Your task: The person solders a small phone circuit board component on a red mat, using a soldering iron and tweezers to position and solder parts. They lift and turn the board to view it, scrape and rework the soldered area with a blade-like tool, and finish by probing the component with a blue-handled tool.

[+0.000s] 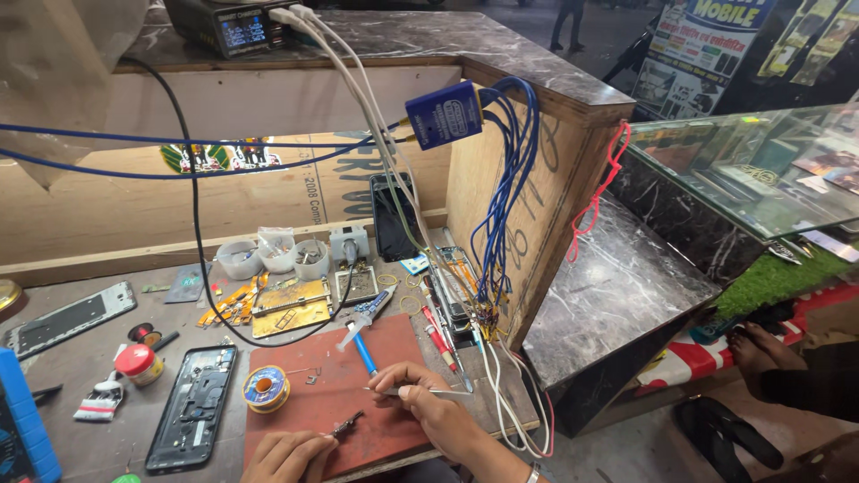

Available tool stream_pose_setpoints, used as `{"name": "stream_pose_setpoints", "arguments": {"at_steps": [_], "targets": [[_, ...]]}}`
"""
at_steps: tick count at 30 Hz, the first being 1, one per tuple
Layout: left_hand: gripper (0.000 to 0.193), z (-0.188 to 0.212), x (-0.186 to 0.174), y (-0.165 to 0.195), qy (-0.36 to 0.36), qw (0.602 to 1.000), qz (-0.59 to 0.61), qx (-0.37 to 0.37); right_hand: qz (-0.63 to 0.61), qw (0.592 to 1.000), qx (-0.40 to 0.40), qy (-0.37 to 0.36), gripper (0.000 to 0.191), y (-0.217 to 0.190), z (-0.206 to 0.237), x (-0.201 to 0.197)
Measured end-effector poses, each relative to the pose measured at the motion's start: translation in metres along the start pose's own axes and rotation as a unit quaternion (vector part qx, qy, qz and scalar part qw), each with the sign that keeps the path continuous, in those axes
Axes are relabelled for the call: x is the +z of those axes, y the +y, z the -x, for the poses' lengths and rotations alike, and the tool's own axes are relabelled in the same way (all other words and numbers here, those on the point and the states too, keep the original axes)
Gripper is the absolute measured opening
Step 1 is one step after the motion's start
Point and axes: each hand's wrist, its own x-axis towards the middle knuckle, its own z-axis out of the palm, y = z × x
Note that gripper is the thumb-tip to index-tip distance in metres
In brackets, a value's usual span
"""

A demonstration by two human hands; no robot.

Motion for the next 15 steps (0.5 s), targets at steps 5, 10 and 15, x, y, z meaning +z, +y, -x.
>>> {"name": "stream_pose_setpoints", "arguments": {"at_steps": [5, 10, 15], "targets": [[0.024, -0.009, -0.001, 0.005, 0.017, 1.000, 0.005, 0.008, -0.013, 1.000, 0.016, 0.021, 0.024, 0.005, 0.001, -0.003], [0.023, -0.014, 0.000, 0.005, 0.023, 1.000, 0.004, 0.002, -0.086, 0.995, 0.049, 0.024, 0.032, -0.012, 0.001, 0.006], [0.023, -0.017, 0.006, 0.002, 0.021, 1.000, -0.011, 0.011, -0.105, 0.994, 0.005, 0.009, 0.043, -0.015, 0.002, 0.007]]}}
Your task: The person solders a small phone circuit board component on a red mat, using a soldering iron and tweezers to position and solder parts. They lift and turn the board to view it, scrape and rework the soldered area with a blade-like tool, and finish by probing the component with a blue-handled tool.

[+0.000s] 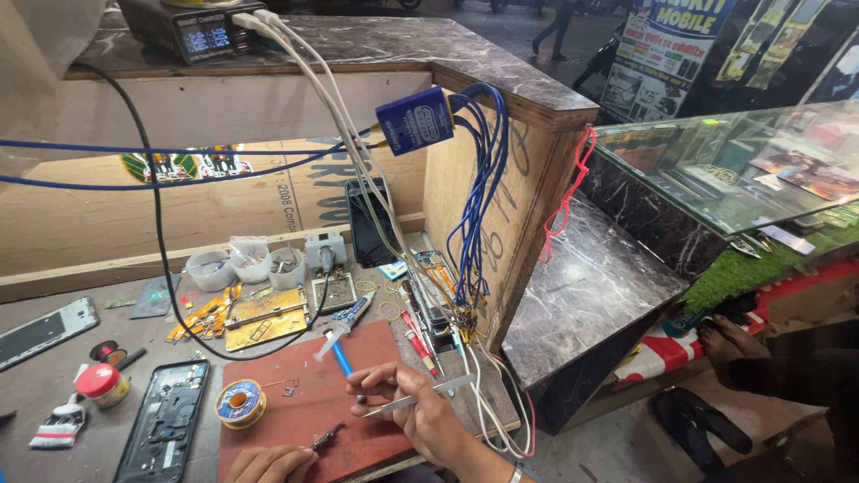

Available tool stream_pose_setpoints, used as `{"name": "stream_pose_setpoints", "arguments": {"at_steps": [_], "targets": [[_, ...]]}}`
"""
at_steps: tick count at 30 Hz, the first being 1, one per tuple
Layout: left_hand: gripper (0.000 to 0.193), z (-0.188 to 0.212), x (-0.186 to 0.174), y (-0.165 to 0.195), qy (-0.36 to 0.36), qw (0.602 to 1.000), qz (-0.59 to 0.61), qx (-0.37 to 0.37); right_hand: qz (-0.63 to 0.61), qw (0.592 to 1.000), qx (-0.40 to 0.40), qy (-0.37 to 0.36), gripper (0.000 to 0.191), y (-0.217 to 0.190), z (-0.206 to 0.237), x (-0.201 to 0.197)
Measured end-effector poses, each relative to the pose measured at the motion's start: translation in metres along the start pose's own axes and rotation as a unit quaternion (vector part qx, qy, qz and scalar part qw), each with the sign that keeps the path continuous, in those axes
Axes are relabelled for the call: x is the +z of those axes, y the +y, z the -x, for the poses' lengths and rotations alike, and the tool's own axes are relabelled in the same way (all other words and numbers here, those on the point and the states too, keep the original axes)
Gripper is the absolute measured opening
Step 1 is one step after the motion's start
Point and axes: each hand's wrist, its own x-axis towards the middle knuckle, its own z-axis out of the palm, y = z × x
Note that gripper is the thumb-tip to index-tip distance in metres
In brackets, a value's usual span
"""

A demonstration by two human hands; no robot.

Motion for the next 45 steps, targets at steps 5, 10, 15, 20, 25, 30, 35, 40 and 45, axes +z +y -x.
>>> {"name": "stream_pose_setpoints", "arguments": {"at_steps": [5, 10, 15, 20, 25, 30, 35, 40, 45], "targets": [[0.023, 0.001, -0.002, -0.001, -0.011, 1.000, 0.006, 0.002, 0.030, 0.998, -0.046, -0.005, 0.071, 0.018, 0.001, -0.013], [0.023, 0.002, -0.005, 0.000, -0.017, 1.000, 0.014, 0.009, -0.004, 0.998, -0.033, -0.049, 0.082, 0.020, 0.005, -0.016], [0.023, 0.005, -0.005, 0.002, -0.010, 1.000, 0.017, -0.017, 0.028, 0.999, 0.022, 0.014, 0.057, 0.017, 0.002, -0.015], [0.023, 0.010, -0.005, 0.003, -0.015, 0.999, 0.016, -0.029, 0.128, 0.992, -0.005, 0.005, 0.029, 0.024, 0.000, -0.023], [0.022, 0.012, -0.005, 0.001, -0.014, 0.999, 0.010, -0.035, 0.032, 0.999, 0.001, 0.000, 0.032, 0.014, 0.001, -0.014], [0.022, 0.012, -0.006, 0.001, -0.020, 0.999, 0.016, -0.030, 0.047, 0.999, 0.014, 0.001, 0.044, 0.002, 0.001, -0.001], [0.023, 0.010, -0.006, 0.002, -0.015, 0.999, 0.019, -0.029, 0.071, 0.997, -0.024, -0.015, 0.058, 0.012, 0.003, -0.007], [0.023, 0.007, -0.003, -0.001, -0.013, 1.000, 0.015, -0.011, 0.091, 0.996, -0.010, -0.016, 0.070, 0.025, 0.006, -0.021], [0.024, 0.004, -0.002, -0.001, -0.007, 1.000, 0.004, -0.007, 0.144, 0.989, -0.020, 0.008, 0.076, 0.029, 0.008, -0.021]]}}
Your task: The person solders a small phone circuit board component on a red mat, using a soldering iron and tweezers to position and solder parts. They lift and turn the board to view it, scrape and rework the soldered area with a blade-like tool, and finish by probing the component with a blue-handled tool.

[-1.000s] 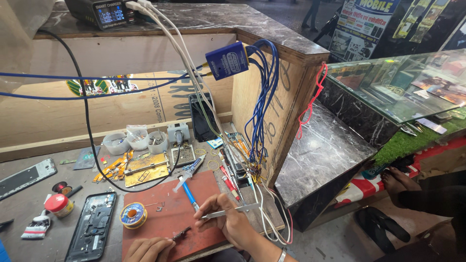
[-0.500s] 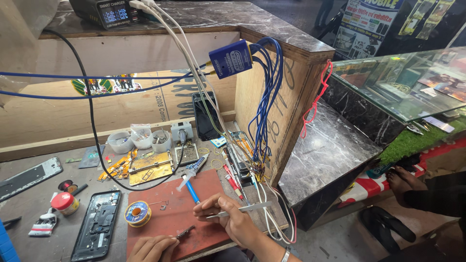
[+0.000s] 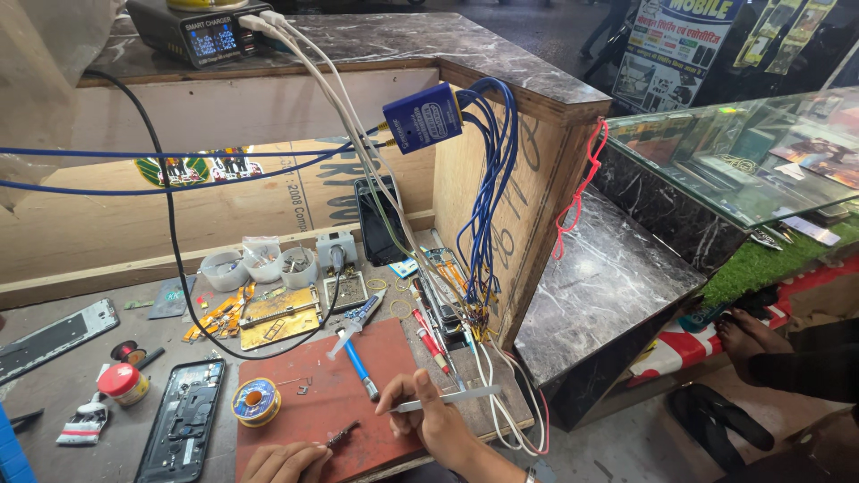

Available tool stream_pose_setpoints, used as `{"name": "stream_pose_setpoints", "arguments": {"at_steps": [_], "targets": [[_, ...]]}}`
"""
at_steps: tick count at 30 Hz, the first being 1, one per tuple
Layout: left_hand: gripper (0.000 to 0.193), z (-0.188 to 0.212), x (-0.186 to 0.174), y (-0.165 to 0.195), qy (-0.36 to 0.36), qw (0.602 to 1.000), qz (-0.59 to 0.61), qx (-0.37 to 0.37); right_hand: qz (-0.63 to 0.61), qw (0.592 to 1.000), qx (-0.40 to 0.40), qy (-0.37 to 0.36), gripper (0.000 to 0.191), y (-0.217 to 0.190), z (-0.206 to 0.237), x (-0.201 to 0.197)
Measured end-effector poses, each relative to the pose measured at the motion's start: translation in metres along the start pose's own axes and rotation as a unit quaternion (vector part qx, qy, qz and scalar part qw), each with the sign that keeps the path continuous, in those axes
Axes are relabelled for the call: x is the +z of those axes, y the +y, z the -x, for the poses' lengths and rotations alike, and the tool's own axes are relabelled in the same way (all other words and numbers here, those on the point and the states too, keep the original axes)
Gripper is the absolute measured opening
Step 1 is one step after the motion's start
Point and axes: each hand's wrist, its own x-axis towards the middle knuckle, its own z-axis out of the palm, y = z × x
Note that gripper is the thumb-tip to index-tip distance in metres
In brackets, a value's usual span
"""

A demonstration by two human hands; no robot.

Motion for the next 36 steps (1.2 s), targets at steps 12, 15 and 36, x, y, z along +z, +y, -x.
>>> {"name": "stream_pose_setpoints", "arguments": {"at_steps": [12, 15, 36], "targets": [[0.026, -0.005, 0.008, 0.000, 0.038, 0.999, -0.016, -0.010, 0.138, 0.990, 0.034, -0.011, 0.022, -0.024, 0.000, 0.019], [0.026, -0.006, 0.009, 0.001, 0.043, 0.999, -0.013, -0.009, 0.164, 0.985, 0.055, 0.011, 0.022, -0.025, -0.002, 0.032], [0.025, -0.008, 0.004, -0.003, -0.009, 0.996, -0.016, 0.087, 0.353, 0.934, -0.031, 0.043, 0.018, -0.005, -0.010, 0.050]]}}
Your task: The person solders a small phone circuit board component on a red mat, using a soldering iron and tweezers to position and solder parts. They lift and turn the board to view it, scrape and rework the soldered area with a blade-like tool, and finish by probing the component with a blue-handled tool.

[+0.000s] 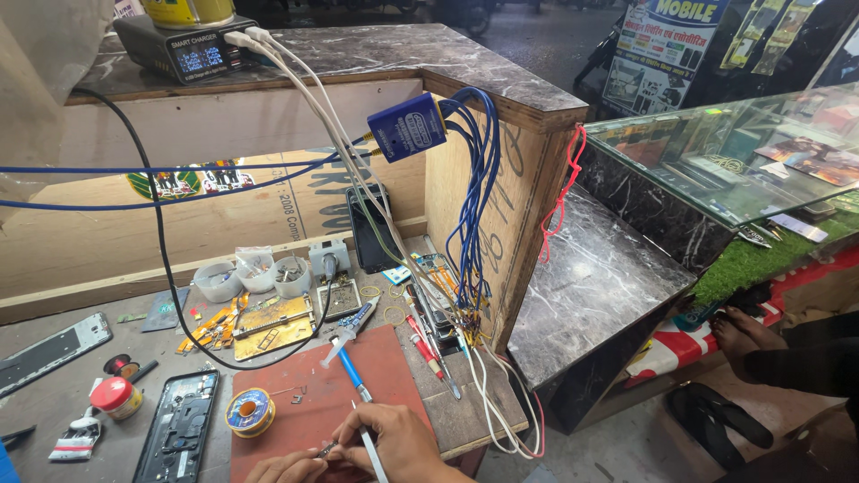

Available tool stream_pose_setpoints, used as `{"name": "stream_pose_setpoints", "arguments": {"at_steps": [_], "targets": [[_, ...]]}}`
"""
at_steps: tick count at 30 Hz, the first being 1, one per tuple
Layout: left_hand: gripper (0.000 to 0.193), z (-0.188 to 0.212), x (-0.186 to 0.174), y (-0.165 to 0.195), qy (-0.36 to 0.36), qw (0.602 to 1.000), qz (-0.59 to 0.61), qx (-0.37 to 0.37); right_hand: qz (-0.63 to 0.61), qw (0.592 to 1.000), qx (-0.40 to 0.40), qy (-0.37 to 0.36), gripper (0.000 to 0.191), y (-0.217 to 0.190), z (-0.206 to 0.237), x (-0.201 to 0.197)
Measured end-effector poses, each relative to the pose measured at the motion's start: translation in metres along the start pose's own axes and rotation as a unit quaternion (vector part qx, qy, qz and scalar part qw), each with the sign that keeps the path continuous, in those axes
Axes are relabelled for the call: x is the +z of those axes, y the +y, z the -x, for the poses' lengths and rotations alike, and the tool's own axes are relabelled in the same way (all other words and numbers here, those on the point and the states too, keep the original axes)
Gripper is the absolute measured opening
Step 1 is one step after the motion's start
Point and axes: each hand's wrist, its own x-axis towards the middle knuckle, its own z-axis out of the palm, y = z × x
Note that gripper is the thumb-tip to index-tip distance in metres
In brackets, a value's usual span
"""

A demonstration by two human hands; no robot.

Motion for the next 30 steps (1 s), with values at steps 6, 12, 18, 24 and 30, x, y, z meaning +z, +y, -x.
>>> {"name": "stream_pose_setpoints", "arguments": {"at_steps": [6, 12, 18, 24, 30], "targets": [[0.026, 0.001, -0.002, 0.002, -0.007, 1.000, 0.006, -0.004, -0.137, 0.990, 0.037, -0.021, 0.009, 0.010, -0.004, 0.000], [0.028, 0.001, -0.006, 0.001, -0.040, 0.999, 0.012, -0.005, -0.082, 0.997, 0.011, -0.012, 0.018, -0.003, -0.003, -0.003], [0.030, 0.000, -0.009, 0.002, -0.061, 0.998, 0.036, 0.003, -0.095, 0.995, 0.036, -0.020, 0.017, -0.006, -0.003, -0.005], [0.034, -0.001, -0.008, -0.002, -0.093, 0.995, 0.027, 0.023, -0.138, 0.990, 0.017, -0.010, 0.015, 0.012, -0.004, -0.001], [0.038, -0.008, -0.006, -0.008, -0.151, 0.987, 0.037, 0.050, -0.093, 0.996, 0.016, -0.002, 0.020, 0.010, -0.002, -0.002]]}}
